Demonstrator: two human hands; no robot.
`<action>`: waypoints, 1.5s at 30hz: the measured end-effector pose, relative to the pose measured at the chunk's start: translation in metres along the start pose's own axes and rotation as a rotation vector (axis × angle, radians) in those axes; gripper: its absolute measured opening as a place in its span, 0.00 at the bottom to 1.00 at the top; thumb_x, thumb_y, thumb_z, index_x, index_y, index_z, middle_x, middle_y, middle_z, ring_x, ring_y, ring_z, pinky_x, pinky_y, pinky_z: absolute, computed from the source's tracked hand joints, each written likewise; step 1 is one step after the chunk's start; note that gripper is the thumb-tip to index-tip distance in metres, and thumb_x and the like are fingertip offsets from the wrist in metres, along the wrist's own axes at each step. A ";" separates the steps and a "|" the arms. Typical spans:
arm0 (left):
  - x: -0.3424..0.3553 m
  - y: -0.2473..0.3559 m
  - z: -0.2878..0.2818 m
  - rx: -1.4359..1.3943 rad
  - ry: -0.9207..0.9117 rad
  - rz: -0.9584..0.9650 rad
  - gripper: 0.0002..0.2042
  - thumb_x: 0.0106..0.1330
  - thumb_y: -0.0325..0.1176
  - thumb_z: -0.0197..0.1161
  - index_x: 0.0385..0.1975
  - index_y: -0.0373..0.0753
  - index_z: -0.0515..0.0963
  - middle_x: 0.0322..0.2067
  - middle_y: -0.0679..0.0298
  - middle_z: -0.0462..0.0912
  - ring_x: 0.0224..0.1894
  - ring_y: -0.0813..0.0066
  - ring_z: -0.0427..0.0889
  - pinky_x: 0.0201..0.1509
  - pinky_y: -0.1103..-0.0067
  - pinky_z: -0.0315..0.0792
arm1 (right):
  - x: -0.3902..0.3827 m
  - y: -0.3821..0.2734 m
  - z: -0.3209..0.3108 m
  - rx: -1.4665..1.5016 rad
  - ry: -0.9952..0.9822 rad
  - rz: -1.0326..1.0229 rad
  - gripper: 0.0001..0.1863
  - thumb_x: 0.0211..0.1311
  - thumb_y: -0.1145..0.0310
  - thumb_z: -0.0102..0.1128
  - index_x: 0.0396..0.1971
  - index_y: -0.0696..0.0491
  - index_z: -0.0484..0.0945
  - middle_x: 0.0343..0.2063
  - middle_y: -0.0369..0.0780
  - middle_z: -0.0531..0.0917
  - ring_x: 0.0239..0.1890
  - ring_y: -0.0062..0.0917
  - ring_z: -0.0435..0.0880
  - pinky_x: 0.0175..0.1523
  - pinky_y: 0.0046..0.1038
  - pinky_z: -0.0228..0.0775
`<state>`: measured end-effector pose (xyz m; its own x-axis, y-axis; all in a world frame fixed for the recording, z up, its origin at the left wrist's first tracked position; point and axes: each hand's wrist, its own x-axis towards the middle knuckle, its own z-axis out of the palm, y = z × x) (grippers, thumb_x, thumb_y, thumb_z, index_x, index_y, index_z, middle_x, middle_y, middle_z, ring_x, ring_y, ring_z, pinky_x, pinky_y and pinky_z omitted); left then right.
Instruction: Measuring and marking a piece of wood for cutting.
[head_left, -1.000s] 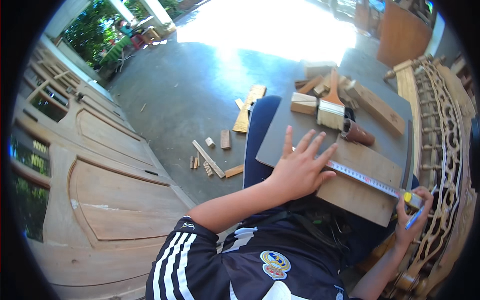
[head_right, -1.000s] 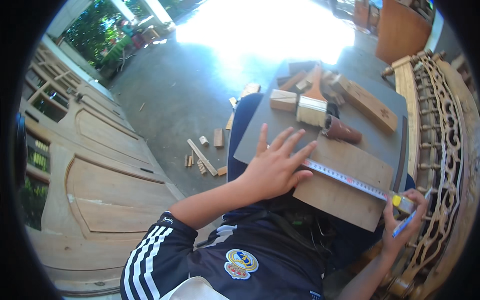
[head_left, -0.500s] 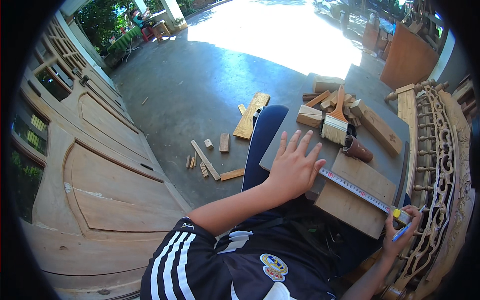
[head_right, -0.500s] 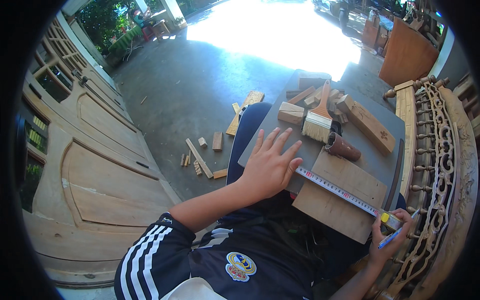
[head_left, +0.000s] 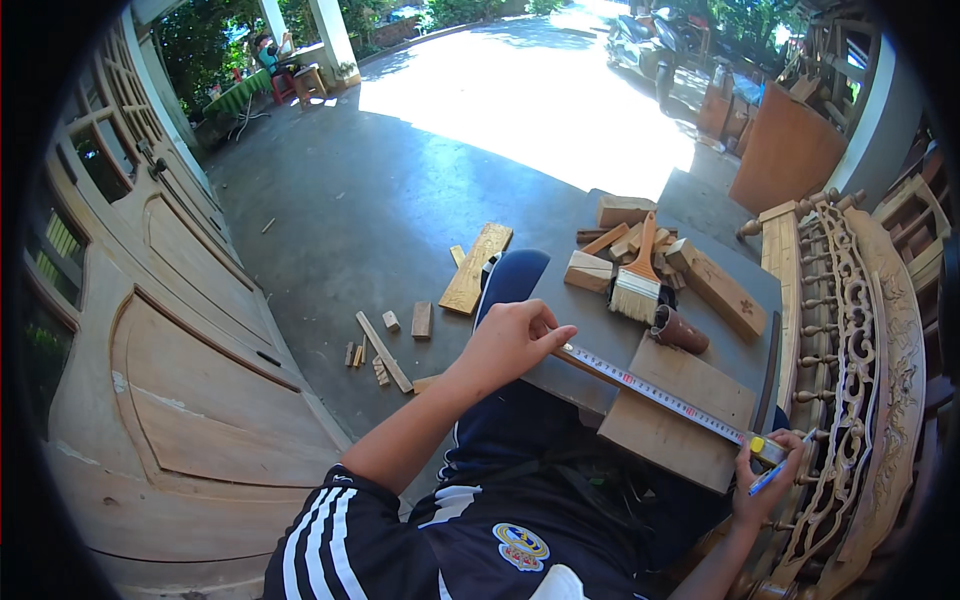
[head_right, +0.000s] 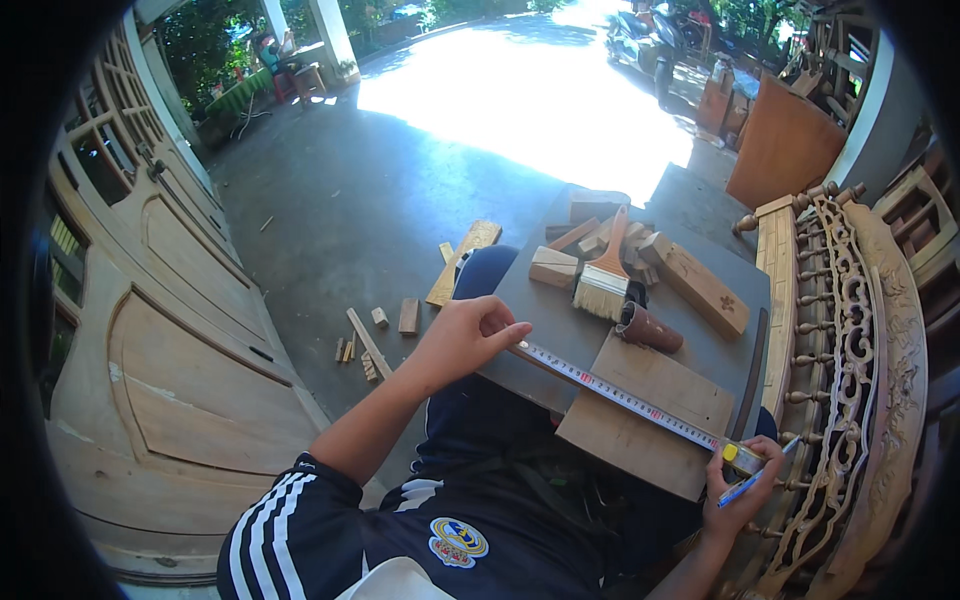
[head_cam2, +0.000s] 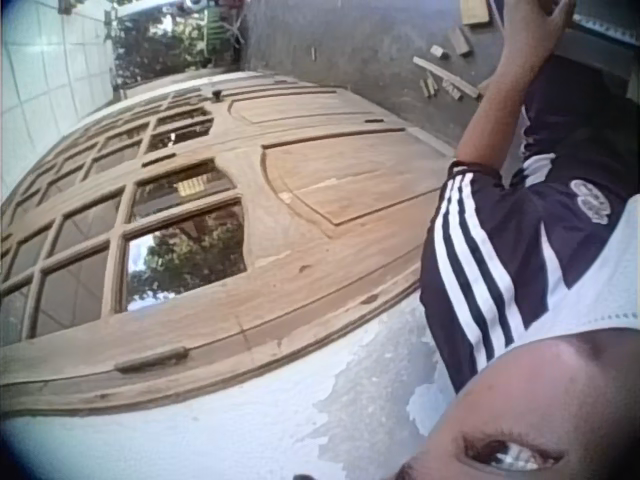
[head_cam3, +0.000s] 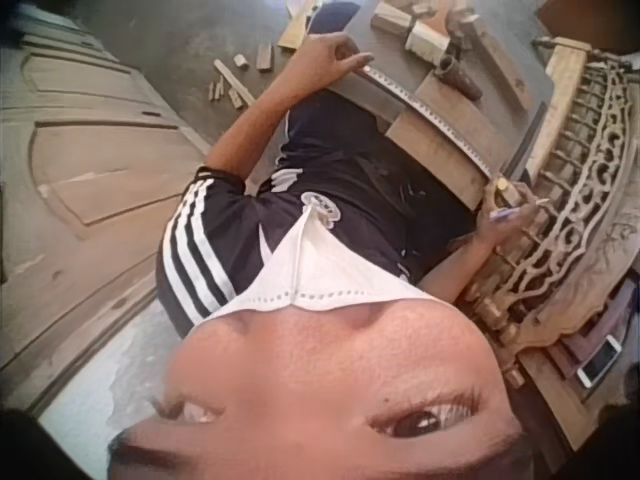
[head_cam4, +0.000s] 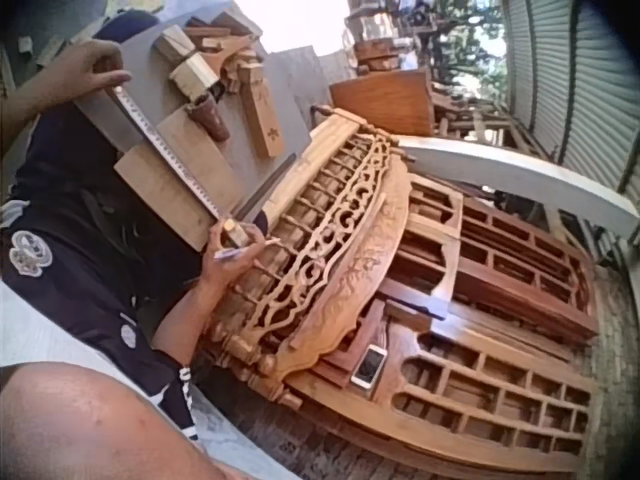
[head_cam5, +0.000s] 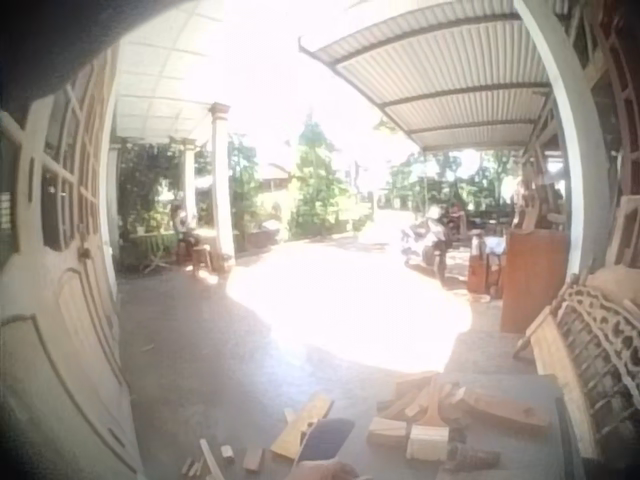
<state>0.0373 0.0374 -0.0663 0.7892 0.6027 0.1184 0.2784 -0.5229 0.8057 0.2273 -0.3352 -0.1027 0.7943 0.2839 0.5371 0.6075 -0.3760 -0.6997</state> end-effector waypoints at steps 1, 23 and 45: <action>-0.001 0.001 0.000 -0.006 0.001 -0.010 0.20 0.68 0.48 0.73 0.35 0.31 0.87 0.28 0.56 0.89 0.31 0.72 0.88 0.40 0.75 0.81 | 0.000 -0.002 0.000 -0.036 0.012 -0.014 0.25 0.51 0.80 0.73 0.46 0.55 0.69 0.42 0.41 0.74 0.44 0.27 0.75 0.56 0.30 0.71; 0.005 -0.016 0.012 -0.157 -0.053 -0.126 0.18 0.75 0.45 0.68 0.36 0.32 0.83 0.24 0.66 0.83 0.25 0.81 0.83 0.31 0.82 0.74 | 0.010 -0.019 -0.006 -0.089 -0.004 -0.088 0.25 0.49 0.75 0.79 0.43 0.53 0.71 0.37 0.43 0.79 0.37 0.34 0.83 0.45 0.34 0.77; 0.011 -0.025 0.003 -0.152 -0.121 -0.091 0.18 0.80 0.43 0.62 0.31 0.34 0.81 0.25 0.74 0.77 0.30 0.88 0.68 0.36 0.84 0.63 | 0.015 -0.006 -0.013 -0.138 -0.054 -0.078 0.25 0.47 0.73 0.79 0.43 0.53 0.72 0.37 0.44 0.79 0.38 0.41 0.82 0.45 0.38 0.75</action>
<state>0.0408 0.0553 -0.0863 0.8269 0.5619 -0.0217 0.2730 -0.3674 0.8891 0.2360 -0.3402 -0.0845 0.7462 0.3627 0.5582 0.6639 -0.4672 -0.5839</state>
